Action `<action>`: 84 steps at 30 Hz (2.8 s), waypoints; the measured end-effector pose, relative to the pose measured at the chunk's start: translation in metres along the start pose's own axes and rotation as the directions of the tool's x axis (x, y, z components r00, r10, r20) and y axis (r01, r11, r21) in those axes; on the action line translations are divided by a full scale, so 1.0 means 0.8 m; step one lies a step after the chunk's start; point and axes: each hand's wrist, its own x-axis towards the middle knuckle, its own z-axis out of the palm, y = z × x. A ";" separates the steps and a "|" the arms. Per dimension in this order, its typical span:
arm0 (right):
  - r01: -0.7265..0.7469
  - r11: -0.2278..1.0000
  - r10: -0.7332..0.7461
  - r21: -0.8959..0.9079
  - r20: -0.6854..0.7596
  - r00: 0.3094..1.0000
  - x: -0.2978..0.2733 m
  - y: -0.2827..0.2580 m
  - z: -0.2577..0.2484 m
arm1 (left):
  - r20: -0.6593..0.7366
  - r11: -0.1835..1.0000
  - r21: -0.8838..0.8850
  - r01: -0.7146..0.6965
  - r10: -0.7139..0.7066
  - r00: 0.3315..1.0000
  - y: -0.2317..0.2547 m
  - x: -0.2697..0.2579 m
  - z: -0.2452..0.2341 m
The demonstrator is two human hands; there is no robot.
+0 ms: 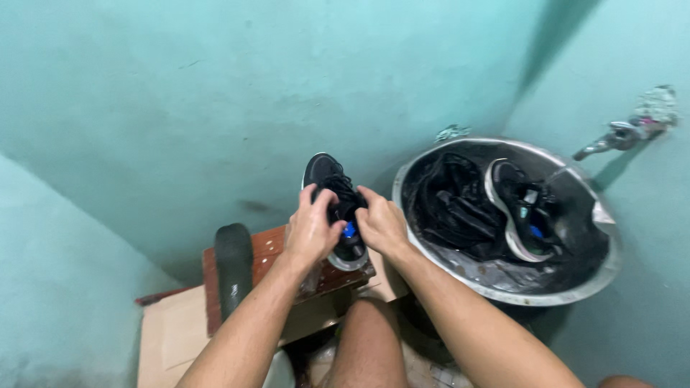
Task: The person washes shoes and their insoles in a metal basin filled with soapy water. The person scrubs the shoes and insoles by hand and rinses them under a tap.
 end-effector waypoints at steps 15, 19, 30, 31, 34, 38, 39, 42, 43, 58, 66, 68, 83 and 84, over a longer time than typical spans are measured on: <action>-0.337 0.913 0.294 -0.229 -0.204 0.934 -0.022 0.151 -0.173 | -0.111 0.928 -0.059 -0.369 0.361 0.926 0.174 0.092 0.162; -0.337 0.921 0.270 -0.195 -0.303 0.914 -0.027 0.205 -0.198 | -0.036 0.917 -0.292 -0.272 0.274 0.961 0.213 0.119 0.212; -0.332 0.922 0.221 -0.198 -0.432 0.874 -0.031 0.283 -0.204 | 0.185 0.826 -0.552 0.112 -0.010 0.983 0.238 0.170 0.364; -0.337 0.914 0.223 -0.226 -0.416 0.882 -0.032 0.288 -0.200 | 0.235 0.819 -0.549 0.167 -0.040 0.971 0.239 0.173 0.371; -0.313 0.902 0.191 -0.298 -0.373 0.908 -0.031 0.295 -0.189 | 0.153 0.908 -0.407 -0.094 0.170 0.974 0.235 0.170 0.389; -0.207 0.885 0.074 -0.417 -0.313 0.947 -0.034 0.294 -0.181 | 0.215 0.846 -0.531 -0.051 0.193 0.957 0.202 0.168 0.406; -0.187 0.871 0.053 -0.455 -0.292 0.955 -0.034 0.293 -0.179 | 0.220 0.844 -0.535 -0.047 0.192 0.956 0.194 0.166 0.411; -0.188 0.829 0.106 -0.527 -0.183 0.977 -0.028 0.291 -0.173 | 0.171 0.829 -0.547 -0.113 0.243 0.955 0.176 0.164 0.425; -0.205 0.824 0.135 -0.528 -0.168 0.977 -0.027 0.291 -0.173 | 0.147 0.822 -0.551 -0.146 0.268 0.952 0.173 0.162 0.428; -0.134 0.925 0.006 -0.357 -0.337 0.941 -0.029 0.243 -0.173 | 0.162 0.801 -0.599 -0.009 0.132 0.978 0.190 0.110 0.289; 0.052 0.975 -0.116 -0.214 -0.297 0.948 -0.010 0.144 -0.102 | -0.130 0.846 -0.505 -0.172 0.122 0.984 0.094 0.070 0.198; 0.088 0.983 -0.125 -0.159 -0.241 0.962 -0.007 0.118 -0.069 | -0.150 0.883 -0.454 -0.124 0.061 0.987 0.060 0.057 0.170; -0.108 0.973 0.010 0.206 0.428 0.904 -0.080 -0.042 0.201 | -0.356 0.827 -0.105 0.552 -0.550 0.756 -0.251 -0.100 0.016; -0.141 0.963 0.011 0.231 0.486 0.874 -0.086 -0.043 0.214 | -0.377 0.825 -0.098 0.557 -0.549 0.746 -0.264 -0.113 0.013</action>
